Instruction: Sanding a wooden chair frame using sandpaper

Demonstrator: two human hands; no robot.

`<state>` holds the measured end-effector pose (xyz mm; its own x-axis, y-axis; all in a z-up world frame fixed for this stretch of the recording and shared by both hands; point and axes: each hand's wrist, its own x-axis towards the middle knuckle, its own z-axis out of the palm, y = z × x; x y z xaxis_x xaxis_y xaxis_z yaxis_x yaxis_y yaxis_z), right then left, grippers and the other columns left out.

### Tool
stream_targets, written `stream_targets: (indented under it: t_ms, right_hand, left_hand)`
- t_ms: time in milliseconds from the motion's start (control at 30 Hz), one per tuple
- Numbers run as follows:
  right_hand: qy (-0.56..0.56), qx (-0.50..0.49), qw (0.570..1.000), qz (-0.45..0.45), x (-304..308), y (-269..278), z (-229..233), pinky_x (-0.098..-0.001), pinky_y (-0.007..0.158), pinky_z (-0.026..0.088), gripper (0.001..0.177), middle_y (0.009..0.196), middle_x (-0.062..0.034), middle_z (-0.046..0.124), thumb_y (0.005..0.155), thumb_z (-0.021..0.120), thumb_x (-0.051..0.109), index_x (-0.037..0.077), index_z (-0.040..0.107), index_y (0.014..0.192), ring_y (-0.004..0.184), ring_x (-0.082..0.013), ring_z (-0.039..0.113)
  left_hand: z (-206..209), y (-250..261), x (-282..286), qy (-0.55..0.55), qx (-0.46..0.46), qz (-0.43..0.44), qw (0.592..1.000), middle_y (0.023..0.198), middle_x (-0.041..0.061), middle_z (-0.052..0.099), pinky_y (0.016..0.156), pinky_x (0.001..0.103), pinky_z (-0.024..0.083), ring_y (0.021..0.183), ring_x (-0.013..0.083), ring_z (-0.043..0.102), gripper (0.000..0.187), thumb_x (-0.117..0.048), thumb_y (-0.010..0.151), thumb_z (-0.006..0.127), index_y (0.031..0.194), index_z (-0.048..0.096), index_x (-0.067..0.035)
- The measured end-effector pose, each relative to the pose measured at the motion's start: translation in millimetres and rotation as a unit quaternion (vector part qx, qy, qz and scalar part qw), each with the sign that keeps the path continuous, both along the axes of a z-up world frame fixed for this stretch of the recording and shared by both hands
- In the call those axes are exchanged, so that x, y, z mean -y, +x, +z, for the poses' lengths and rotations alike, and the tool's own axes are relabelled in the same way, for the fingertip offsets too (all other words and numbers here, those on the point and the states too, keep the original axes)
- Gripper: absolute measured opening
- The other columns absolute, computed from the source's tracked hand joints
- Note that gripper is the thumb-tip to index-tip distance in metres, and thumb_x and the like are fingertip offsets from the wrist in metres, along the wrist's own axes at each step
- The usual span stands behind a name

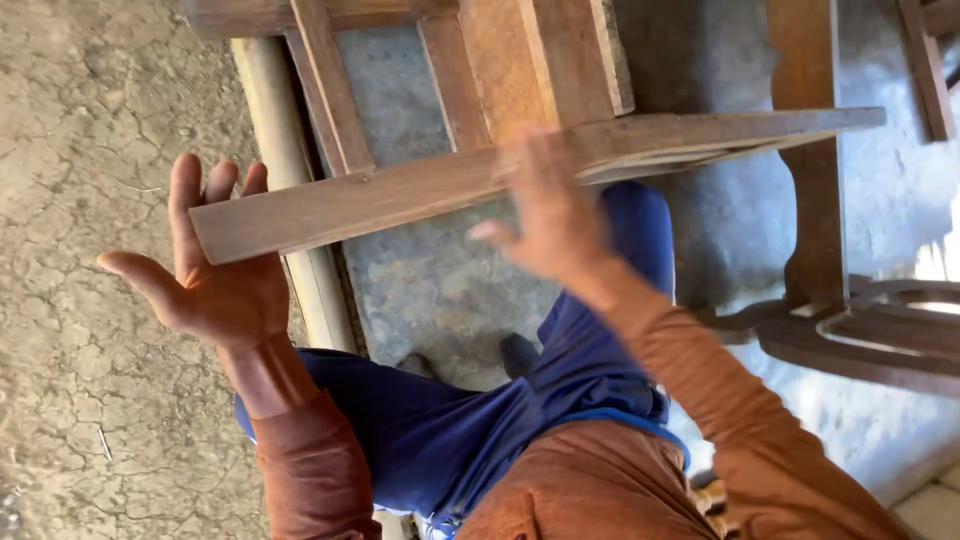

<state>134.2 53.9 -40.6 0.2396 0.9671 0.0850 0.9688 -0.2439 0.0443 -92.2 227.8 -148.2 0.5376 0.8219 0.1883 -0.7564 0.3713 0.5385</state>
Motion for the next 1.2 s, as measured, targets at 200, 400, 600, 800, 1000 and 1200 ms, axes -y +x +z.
stream_targets:
  t_ms: [200,400,600,800,1000,1200]
  right_hand:
    - [0.168,-0.115,0.975,0.087,-52,-70,-21,-0.0576,0.105,0.040,0.089,0.130,-0.0274,0.043,0.085,0.012,0.070,-0.006,0.048,0.117,0.121,-0.0430,0.047]
    - [0.080,0.003,0.997,0.022,29,43,-12,-0.0450,0.117,0.036,0.090,0.144,-0.0256,0.034,0.093,0.029,0.069,-0.003,0.012,0.145,0.134,-0.0386,0.040]
    - [-0.039,-0.010,0.998,0.044,-27,-47,-58,-0.0467,0.122,0.009,0.099,0.152,-0.0222,0.013,0.086,0.027,0.076,-0.003,0.022,0.146,0.146,-0.0340,0.012]
    - [0.003,0.060,0.998,0.009,77,92,-32,-0.0458,0.120,0.027,0.078,0.153,-0.0207,0.020,0.101,0.050,0.056,0.002,0.018,0.148,0.143,-0.0361,0.024]
    - [-0.016,-0.071,0.994,0.081,-31,-53,-23,-0.0429,0.120,0.024,0.087,0.153,-0.0212,0.020,0.087,0.073,0.038,-0.004,0.026,0.146,0.146,-0.0332,0.022]
    - [0.052,0.023,0.996,0.073,48,63,3,-0.0445,0.105,0.047,0.070,0.140,-0.0298,0.040,0.089,0.074,0.020,-0.013,0.035,0.138,0.131,-0.0438,0.041]
  left_hand:
    - [15,4,4,-0.017,-0.053,0.035,0.998,0.114,-0.001,0.063,0.127,0.046,0.037,0.121,0.0239,0.059,0.079,-0.072,0.081,0.036,0.134,0.056,-0.017]
    - [12,4,6,-0.020,-0.080,0.043,0.996,0.108,0.001,0.064,0.129,0.048,0.041,0.120,0.0273,0.061,0.081,-0.074,0.080,0.040,0.135,0.057,-0.017]
    - [18,10,6,-0.120,-0.114,0.097,0.981,0.088,0.007,0.067,0.112,0.041,0.056,0.101,0.0282,0.070,0.080,-0.071,0.070,0.057,0.124,0.067,-0.013]
    - [19,9,9,-0.112,-0.101,0.099,0.984,0.093,0.011,0.067,0.114,0.044,0.055,0.101,0.0290,0.069,0.080,-0.070,0.073,0.057,0.128,0.066,-0.013]
    - [-11,11,2,-0.084,-0.056,0.074,0.992,0.098,0.007,0.067,0.118,0.048,0.047,0.105,0.0291,0.067,0.077,-0.069,0.078,0.047,0.129,0.061,-0.012]
    - [18,15,7,-0.118,-0.106,0.125,0.979,0.087,0.006,0.067,0.114,0.048,0.045,0.097,0.0305,0.069,0.085,-0.070,0.074,0.047,0.128,0.056,-0.005]
